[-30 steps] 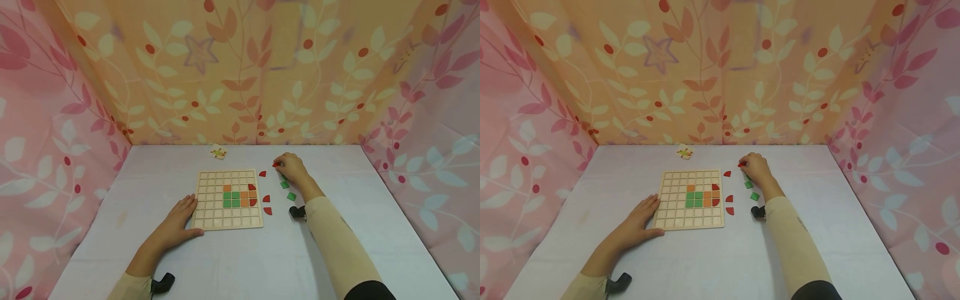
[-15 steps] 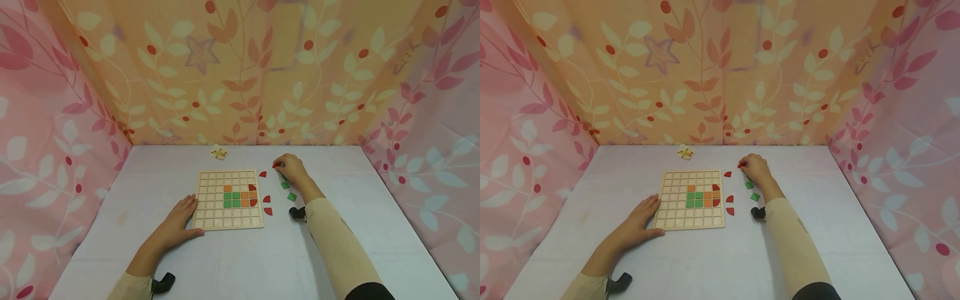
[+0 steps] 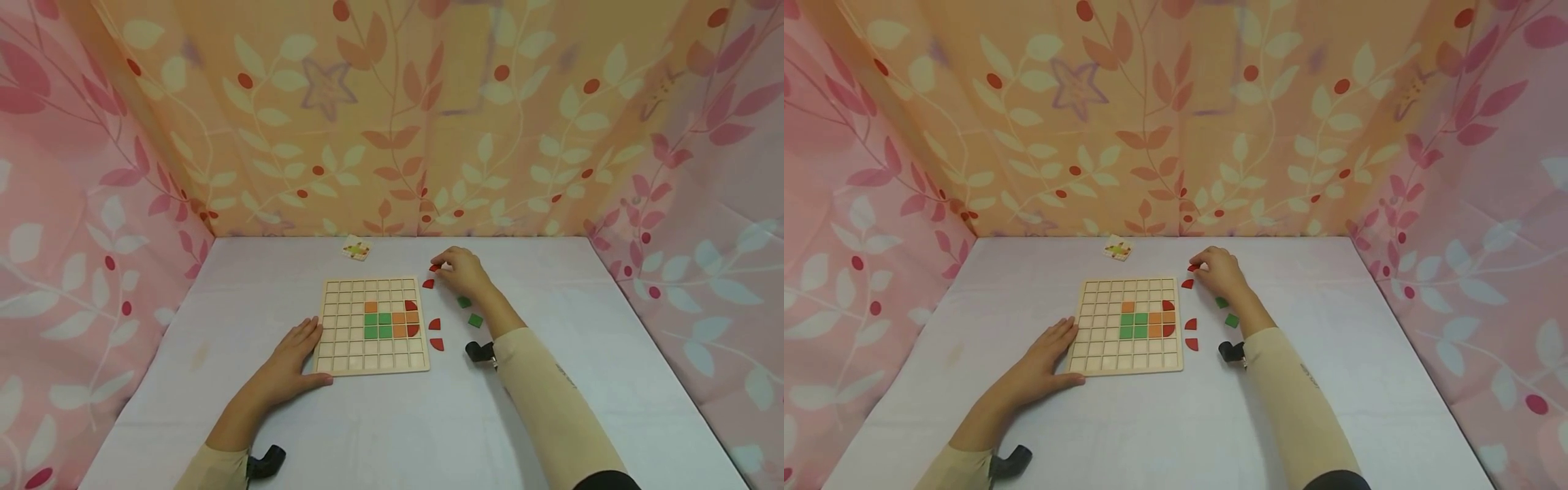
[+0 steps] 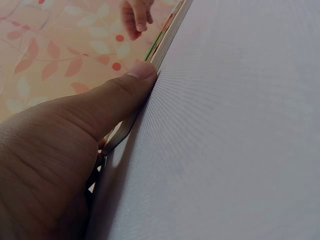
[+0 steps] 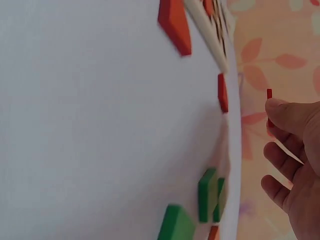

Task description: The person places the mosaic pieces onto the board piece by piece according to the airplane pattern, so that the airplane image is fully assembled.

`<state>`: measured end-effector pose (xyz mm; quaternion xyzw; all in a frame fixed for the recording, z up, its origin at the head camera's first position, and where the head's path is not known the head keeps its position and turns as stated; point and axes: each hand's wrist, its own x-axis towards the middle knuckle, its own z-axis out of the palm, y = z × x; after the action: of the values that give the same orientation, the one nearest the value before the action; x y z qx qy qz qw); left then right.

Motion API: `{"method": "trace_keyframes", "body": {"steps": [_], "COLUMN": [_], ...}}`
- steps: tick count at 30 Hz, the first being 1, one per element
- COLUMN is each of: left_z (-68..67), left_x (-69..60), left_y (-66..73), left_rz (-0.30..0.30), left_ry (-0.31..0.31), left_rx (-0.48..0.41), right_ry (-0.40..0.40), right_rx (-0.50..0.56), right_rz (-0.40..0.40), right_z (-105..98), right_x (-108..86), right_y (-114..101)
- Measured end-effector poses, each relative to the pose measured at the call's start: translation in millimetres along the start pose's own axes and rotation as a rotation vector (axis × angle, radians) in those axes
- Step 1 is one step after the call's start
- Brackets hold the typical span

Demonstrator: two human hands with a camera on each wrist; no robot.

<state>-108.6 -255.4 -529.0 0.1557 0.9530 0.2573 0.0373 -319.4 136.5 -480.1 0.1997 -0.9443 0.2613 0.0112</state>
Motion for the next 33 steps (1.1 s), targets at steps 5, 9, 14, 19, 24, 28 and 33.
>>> {"method": "trace_keyframes", "body": {"steps": [5,9,14,19,24,28,33], "left_z": [0.9,0.4,0.1,-0.3,-0.5,0.0,0.7], "left_x": [-0.1,0.1,-0.1,-0.6,-0.9,-1.0,-1.3], "left_y": [-2.0,-1.9,-1.2,-0.9,-1.4,-1.6,-1.5], "left_rz": [-0.008,-0.009,-0.013,-0.006,-0.002,-0.003,0.013], "left_ry": [-0.005,-0.013,-0.019,-0.016,-0.013,-0.009,0.009], "left_rx": [-0.003,-0.008,-0.008,0.0,-0.004,0.0,0.001], "right_ry": [0.005,-0.011,-0.022,-0.033,-0.051,-0.056,-0.078], "right_rx": [-0.004,-0.016,-0.029,-0.055,-0.031,-0.024,-0.042], "right_rz": [-0.072,-0.104,-0.157,-0.191,-0.202,-0.223,-0.238], "right_z": [0.9,7.8,13.8,20.1,25.4,30.8,40.7], "right_x": [-1.0,-1.1,-2.3,-2.3,-1.2,0.7,3.7], "right_y": [-20.2,-31.0,-47.2,-63.7,-78.7,-88.4,-95.8]}}
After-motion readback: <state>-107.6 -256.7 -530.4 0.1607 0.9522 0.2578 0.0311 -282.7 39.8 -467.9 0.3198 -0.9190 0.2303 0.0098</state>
